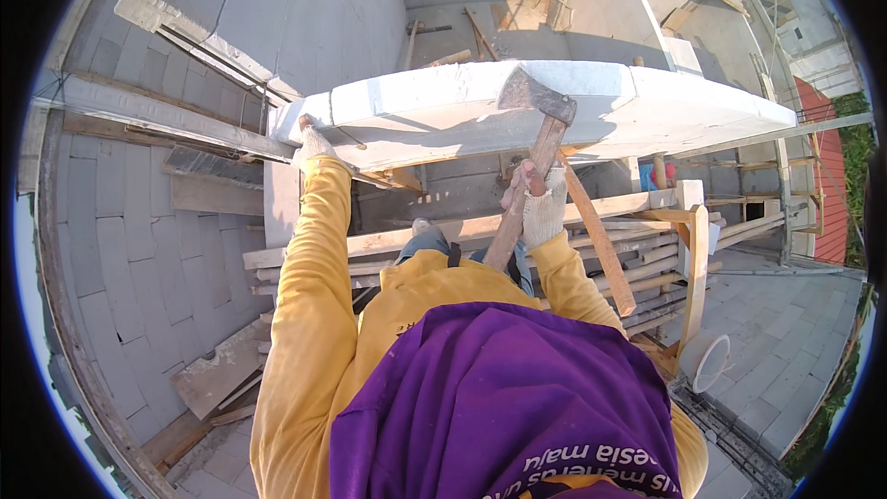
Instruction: The person uses a small axe to shape the curved top edge of a concrete block wall by chipping away excess material.
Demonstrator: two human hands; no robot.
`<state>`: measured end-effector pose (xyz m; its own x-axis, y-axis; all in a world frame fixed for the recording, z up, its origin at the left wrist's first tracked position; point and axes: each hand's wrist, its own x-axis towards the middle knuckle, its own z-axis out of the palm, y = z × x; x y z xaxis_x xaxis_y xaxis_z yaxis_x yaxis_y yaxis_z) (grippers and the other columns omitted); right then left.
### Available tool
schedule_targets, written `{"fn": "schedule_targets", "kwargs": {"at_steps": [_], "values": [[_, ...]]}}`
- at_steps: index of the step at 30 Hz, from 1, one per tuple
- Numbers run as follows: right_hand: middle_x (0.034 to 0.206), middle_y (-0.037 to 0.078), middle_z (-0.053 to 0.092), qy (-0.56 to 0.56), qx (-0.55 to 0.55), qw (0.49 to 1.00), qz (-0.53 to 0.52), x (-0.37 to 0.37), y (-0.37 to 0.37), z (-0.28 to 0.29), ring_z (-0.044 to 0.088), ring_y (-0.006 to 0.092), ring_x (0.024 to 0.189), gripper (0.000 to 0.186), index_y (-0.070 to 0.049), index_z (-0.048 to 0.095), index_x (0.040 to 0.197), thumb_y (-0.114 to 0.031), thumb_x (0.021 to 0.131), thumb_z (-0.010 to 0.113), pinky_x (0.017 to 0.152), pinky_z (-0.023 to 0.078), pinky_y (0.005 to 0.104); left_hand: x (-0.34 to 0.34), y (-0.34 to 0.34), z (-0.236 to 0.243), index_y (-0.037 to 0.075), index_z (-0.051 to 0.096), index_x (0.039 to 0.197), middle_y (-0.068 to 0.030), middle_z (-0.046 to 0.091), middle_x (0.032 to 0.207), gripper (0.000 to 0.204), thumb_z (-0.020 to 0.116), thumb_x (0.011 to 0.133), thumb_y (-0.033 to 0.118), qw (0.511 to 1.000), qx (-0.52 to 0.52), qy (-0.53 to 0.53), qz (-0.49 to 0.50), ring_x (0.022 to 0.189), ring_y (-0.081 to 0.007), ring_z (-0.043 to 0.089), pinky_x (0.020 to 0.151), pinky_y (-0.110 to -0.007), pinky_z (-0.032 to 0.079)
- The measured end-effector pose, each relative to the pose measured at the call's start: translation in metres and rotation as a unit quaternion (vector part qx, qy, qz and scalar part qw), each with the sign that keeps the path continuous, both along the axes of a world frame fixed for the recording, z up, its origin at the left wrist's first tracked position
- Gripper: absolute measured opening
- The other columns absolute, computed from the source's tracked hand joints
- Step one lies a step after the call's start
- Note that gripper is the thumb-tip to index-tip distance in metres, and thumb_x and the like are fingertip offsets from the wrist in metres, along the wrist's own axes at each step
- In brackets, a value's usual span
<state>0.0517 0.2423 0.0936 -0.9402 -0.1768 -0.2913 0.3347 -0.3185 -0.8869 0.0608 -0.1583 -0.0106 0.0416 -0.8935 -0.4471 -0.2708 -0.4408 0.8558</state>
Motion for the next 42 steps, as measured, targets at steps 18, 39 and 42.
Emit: {"fn": "schedule_targets", "kwargs": {"at_steps": [18,39,42], "values": [[0.076,0.005,0.060,0.000,-0.034,0.999,-0.017,0.010,-0.014,-0.010,0.062,0.0173,0.051,0.029,-0.009,0.053,0.105,-0.029,0.096,0.073,0.045,0.052,0.0287,-0.002,0.014,0.017,-0.015,0.063,0.124,-0.0206,0.070,0.120,0.097,0.073,0.082,0.072,1.000,-0.017,-0.010,-0.011,0.104,-0.0306,0.068,0.093,-0.042,0.053],[0.073,0.005,0.057,0.002,0.005,0.999,0.049,-0.071,0.021,0.021,0.062,0.0186,0.054,0.030,-0.007,0.051,0.102,-0.029,0.096,0.071,0.048,0.053,0.0314,0.003,0.020,0.035,-0.018,0.054,0.133,-0.0287,0.065,0.128,0.101,0.074,0.084,0.068,1.000,0.015,0.014,-0.009,0.110,-0.0365,0.068,0.094,-0.045,0.054],[0.075,0.006,0.058,0.032,-0.024,0.999,-0.013,-0.077,0.012,0.018,0.062,0.0195,0.054,0.034,-0.006,0.049,0.107,-0.029,0.096,0.071,0.049,0.054,0.0317,0.004,0.009,0.016,-0.018,0.058,0.127,-0.0286,0.067,0.125,0.098,0.074,0.084,0.068,1.000,-0.014,0.012,-0.013,0.108,-0.0362,0.068,0.093,-0.045,0.054]]}}
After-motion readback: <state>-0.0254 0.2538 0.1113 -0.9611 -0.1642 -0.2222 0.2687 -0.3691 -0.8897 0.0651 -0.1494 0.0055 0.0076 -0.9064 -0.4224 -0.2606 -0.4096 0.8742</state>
